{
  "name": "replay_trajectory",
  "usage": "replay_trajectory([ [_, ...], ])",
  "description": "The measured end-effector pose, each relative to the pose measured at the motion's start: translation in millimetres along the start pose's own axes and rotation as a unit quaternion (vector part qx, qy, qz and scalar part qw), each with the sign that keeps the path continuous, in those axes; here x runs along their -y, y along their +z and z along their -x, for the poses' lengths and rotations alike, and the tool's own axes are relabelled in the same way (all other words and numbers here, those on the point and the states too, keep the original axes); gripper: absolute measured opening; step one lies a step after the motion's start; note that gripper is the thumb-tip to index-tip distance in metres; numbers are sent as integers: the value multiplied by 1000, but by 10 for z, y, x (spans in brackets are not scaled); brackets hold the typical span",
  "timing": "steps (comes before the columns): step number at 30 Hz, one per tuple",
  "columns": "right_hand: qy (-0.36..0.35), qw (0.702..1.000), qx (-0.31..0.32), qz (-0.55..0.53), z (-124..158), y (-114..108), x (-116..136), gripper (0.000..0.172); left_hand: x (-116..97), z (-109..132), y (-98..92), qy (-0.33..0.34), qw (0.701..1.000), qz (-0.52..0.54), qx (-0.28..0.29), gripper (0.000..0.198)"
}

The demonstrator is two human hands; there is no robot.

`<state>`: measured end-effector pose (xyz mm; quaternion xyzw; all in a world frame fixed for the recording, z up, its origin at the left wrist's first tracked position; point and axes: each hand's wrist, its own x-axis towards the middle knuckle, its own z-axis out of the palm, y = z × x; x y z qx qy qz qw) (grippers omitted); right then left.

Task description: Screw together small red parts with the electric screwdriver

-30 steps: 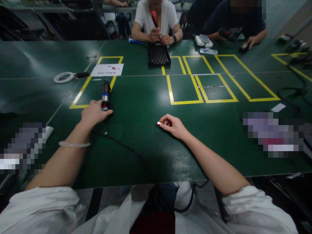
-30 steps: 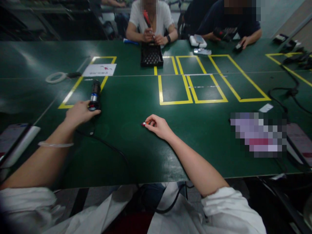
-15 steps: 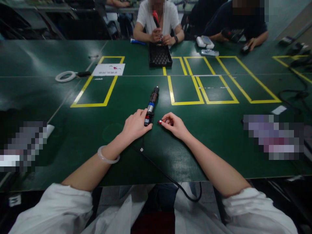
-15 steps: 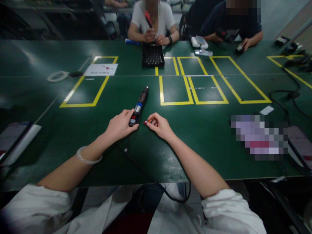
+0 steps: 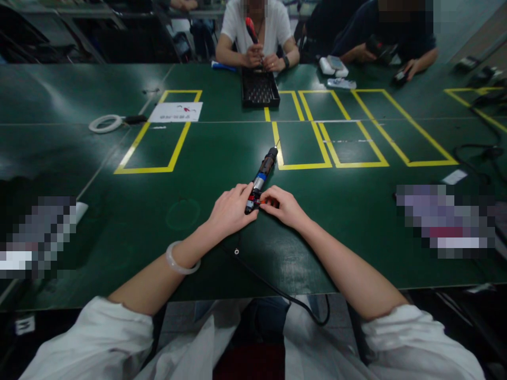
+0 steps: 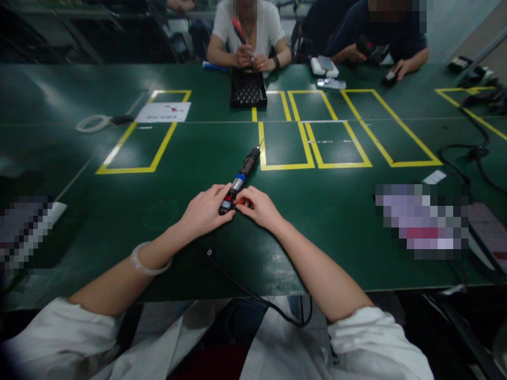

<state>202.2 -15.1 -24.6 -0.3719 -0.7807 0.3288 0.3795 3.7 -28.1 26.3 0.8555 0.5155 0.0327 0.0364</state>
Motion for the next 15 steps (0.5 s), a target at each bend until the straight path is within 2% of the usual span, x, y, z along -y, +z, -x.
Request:
replay_trajectory([
  [8, -5, 1000, -11, 13, -1, -12, 5, 10, -22, 4, 2, -2, 1000, -4, -6, 64],
  [13, 37, 999, -24, -23, -17, 24, 6, 3, -65, -6, 32, -6, 1000, -22, -21, 64],
  [15, 63, 996, -30, -48, -19, 27, 7, 8, -80, -13, 51, -11, 999, -26, -29, 62],
])
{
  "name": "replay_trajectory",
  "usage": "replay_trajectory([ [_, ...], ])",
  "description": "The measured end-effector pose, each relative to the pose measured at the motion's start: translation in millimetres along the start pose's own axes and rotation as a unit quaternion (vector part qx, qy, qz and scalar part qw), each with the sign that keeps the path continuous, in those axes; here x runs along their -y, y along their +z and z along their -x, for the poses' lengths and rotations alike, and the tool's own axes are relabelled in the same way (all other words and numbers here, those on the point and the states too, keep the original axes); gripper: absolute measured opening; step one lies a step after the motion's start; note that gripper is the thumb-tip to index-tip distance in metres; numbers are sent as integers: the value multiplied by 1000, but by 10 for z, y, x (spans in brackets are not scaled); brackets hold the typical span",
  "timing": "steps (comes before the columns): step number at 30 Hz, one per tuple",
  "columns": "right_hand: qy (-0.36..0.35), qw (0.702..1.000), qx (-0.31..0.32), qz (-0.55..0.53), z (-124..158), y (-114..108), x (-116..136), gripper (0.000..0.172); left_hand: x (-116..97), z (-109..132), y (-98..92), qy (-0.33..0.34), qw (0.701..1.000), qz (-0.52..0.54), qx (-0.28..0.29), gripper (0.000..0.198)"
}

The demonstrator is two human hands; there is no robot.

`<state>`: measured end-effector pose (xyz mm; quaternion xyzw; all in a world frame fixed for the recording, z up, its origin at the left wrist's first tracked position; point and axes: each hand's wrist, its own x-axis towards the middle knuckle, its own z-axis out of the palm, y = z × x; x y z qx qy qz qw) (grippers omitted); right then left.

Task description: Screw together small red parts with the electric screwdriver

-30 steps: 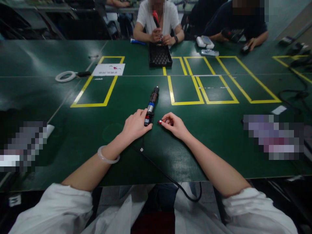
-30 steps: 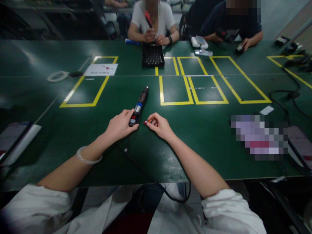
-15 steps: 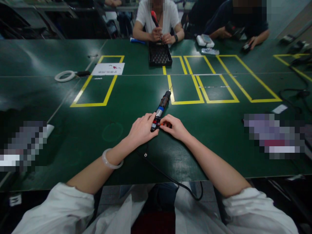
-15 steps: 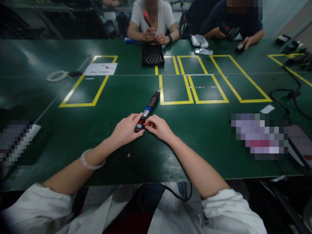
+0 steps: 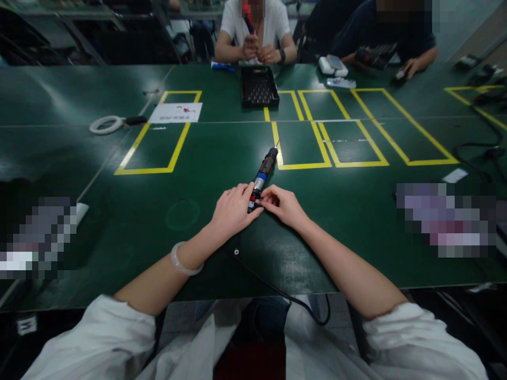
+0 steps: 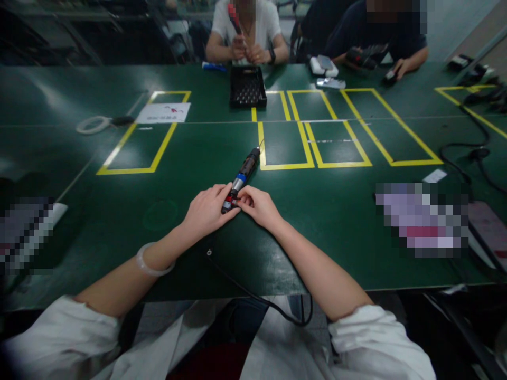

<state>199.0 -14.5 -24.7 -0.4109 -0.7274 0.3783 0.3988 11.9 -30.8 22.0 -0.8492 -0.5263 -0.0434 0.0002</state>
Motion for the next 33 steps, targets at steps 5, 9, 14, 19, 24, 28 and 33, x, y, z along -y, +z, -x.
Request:
replay_trajectory([
  [5, 26, 999, -6, -33, 13, -8, 15, 12, -19, 0, 39, -16, 1000, -11, -16, 60],
  [9, 25, 999, 3, -31, 24, -11, 26, 12, 13, 2, 53, -16, 999, -17, -24, 60],
  [14, 13, 1000, 17, -8, 34, -25, 11, 12, 141, 20, 15, -16, 999, -26, -11, 63],
  [19, 17, 1000, 22, 1, 38, -37, 8, 11, 453, 98, -56, -53, 998, -40, 9, 65],
  [24, 18, 999, 31, 6, 45, -43, 17, 10, 1026, 172, -79, -136, 990, -38, 13, 69],
  [28, 15, 999, 39, 18, 46, -48, 24, 10, 1594, 204, -107, -199, 979, -30, 20, 72],
  [33, 16, 999, 45, 16, 37, -52, 49, 10, 2235, 231, -172, -264, 963, -36, 37, 74],
])
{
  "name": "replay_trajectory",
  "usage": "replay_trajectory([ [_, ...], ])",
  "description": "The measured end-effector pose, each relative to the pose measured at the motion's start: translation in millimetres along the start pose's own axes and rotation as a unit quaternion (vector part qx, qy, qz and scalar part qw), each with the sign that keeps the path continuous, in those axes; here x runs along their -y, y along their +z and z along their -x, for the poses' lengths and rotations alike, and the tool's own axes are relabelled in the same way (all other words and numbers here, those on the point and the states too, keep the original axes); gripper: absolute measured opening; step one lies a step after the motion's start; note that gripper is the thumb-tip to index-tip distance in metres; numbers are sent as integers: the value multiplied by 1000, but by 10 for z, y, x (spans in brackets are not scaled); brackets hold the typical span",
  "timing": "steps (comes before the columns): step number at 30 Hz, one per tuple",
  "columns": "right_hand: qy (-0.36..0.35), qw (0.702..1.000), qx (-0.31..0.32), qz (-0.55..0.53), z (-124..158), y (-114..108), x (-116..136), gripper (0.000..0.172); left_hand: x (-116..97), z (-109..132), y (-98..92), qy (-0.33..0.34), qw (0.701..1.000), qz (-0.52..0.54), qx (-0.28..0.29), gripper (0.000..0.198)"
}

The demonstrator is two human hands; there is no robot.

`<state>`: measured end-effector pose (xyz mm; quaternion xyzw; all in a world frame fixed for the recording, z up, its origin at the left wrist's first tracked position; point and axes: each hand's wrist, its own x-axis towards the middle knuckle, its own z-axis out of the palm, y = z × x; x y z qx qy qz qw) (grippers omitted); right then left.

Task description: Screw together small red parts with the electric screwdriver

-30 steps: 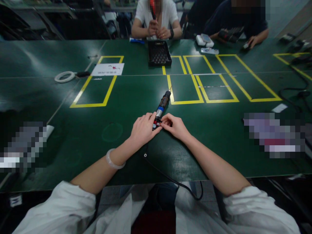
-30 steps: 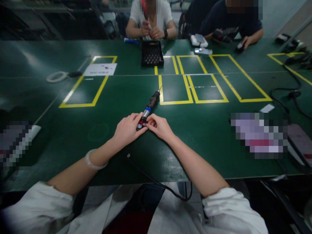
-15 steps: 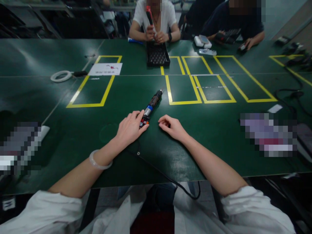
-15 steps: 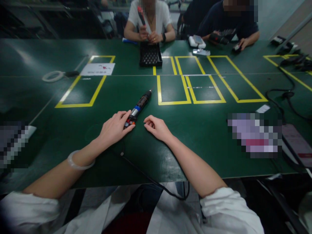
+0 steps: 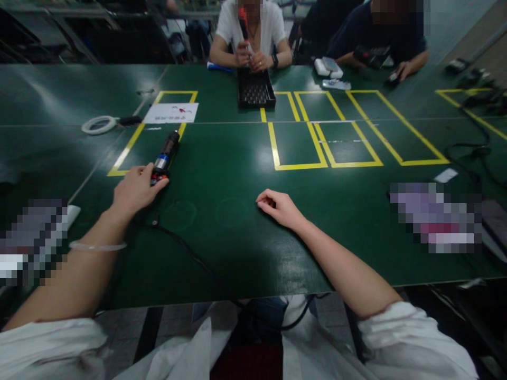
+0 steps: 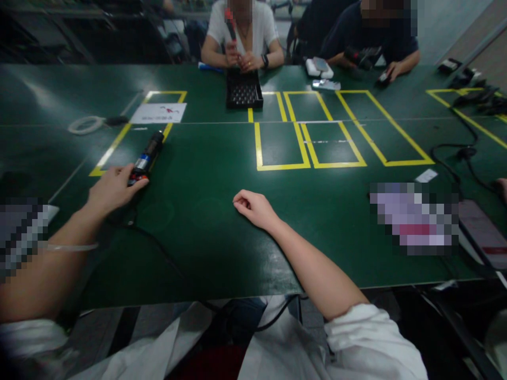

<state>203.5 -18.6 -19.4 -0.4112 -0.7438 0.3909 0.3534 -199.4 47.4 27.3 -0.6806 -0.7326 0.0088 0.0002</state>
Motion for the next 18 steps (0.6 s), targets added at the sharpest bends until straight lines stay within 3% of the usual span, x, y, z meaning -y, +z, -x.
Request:
replay_trajectory([
  [5, 5, 1000, 1, 1, 0, -2, 5, 10, 422, -228, -10, -64, 998, -21, 4, 74],
  [9, 0, 1000, 1, 3, -2, 3, -9, 11, 600, -356, -18, -98, 994, -39, 17, 76],
  [11, 0, 1000, 0, 1, -2, 6, -14, 11, 611, -367, -18, -113, 993, -35, 15, 75],
  [16, 4, 1000, 4, 9, -1, 10, -17, 10, 464, -236, 22, -79, 990, -31, -116, 65],
  [18, 6, 1000, 6, 14, -2, 11, -18, 11, 393, -181, 45, -69, 989, -38, -129, 56],
])
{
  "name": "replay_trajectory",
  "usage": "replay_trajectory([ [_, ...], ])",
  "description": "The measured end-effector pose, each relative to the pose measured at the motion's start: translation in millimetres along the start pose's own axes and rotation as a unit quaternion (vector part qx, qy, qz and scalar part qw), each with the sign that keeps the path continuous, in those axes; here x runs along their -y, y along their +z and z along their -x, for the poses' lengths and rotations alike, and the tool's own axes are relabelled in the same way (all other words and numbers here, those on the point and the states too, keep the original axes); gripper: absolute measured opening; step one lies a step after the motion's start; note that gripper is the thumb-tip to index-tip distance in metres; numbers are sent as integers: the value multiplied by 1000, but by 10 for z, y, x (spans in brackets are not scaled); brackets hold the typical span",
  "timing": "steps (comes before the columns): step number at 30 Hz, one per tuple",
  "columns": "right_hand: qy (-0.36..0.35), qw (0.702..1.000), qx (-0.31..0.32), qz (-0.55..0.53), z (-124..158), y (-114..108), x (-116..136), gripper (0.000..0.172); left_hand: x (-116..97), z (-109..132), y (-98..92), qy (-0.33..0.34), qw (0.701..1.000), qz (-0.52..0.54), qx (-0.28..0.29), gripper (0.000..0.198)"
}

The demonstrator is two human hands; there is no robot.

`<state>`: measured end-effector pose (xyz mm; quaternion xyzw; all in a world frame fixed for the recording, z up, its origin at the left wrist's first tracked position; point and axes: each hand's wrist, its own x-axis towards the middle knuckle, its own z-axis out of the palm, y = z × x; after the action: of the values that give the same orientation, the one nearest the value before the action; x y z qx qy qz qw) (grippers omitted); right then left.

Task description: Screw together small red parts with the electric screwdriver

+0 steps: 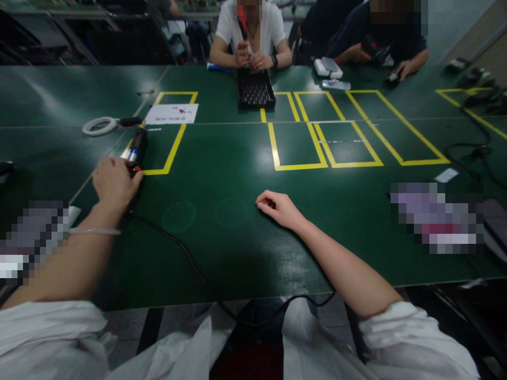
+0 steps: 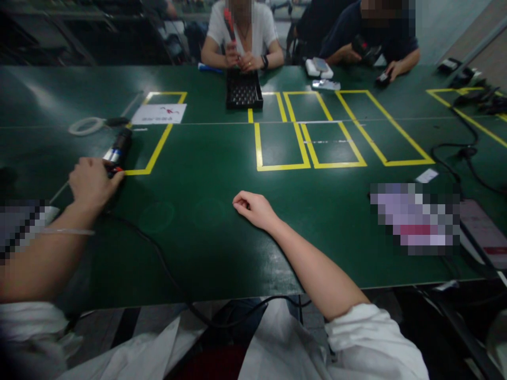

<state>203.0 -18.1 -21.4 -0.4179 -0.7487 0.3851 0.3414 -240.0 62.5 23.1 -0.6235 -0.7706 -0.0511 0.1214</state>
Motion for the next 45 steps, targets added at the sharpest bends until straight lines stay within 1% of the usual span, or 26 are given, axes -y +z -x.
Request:
replay_trajectory([
  [2, -2, 1000, 0, 0, -2, 4, -3, 11, -45, 40, 2, 10, 1000, -14, 0, 51],
  [4, -5, 1000, 1, -3, -3, 9, -7, 11, -65, 52, -2, 17, 1000, -22, 1, 51],
  [7, -6, 1000, 2, -5, -3, 14, -9, 11, -66, 34, -29, -13, 1000, -5, 10, 54],
  [10, -6, 1000, 2, -2, -3, 13, 0, 11, -112, 5, -70, -48, 998, 44, 6, 56],
  [12, -6, 1000, 2, -1, -4, 10, 11, 12, -239, 7, -93, -55, 994, 94, -15, 51],
  [14, -4, 1000, 4, -1, -8, 10, 21, 11, -478, 51, -112, -28, 982, 185, -17, 43],
  [15, -3, 1000, 4, -1, -10, 11, 23, 11, -636, 97, -125, -9, 969, 248, 0, 40],
  [16, -2, 1000, 4, -2, -12, 13, 21, 11, -814, 159, -142, 23, 946, 322, 35, 38],
  [18, 0, 1000, 4, -7, -16, 19, 9, 11, -1192, 331, -198, 56, 874, 466, 126, 37],
  [19, 2, 1000, 4, -14, -18, 22, -1, 11, -1373, 432, -236, 82, 841, 509, 162, 38],
  [21, 9, 999, -1, -38, -19, 28, -25, 13, -1684, 641, -320, 141, 787, 550, 240, 43],
  [22, 13, 998, -3, -57, -18, 31, -36, 18, -1805, 737, -359, 169, 764, 561, 270, 46],
  [25, 11, 992, 4, -122, -17, 38, -46, 37, -2034, 952, -422, 234, 711, 571, 337, 56],
  [27, 1, 988, 23, -151, -15, 42, -34, 39, -2102, 1029, -411, 259, 688, 572, 365, 60],
  [30, -6, 988, 37, -148, -9, 49, -11, 23, -2131, 1076, -351, 276, 666, 579, 382, 62],
  [32, -5, 988, 34, -149, -4, 52, -6, 20, -2123, 1083, -308, 269, 662, 587, 381, 59],
  [34, -5, 988, 29, -152, -1, 55, -7, 21, -2104, 1081, -267, 254, 661, 596, 377, 55],
  [40, -1, 990, 11, -141, -5, 64, -31, 21, -2072, 1075, -148, 230, 636, 631, 379, 43],
  [45, -3, 992, 5, -129, -7, 77, -49, 19, -2084, 1091, -164, 218, 637, 630, 387, 43],
])
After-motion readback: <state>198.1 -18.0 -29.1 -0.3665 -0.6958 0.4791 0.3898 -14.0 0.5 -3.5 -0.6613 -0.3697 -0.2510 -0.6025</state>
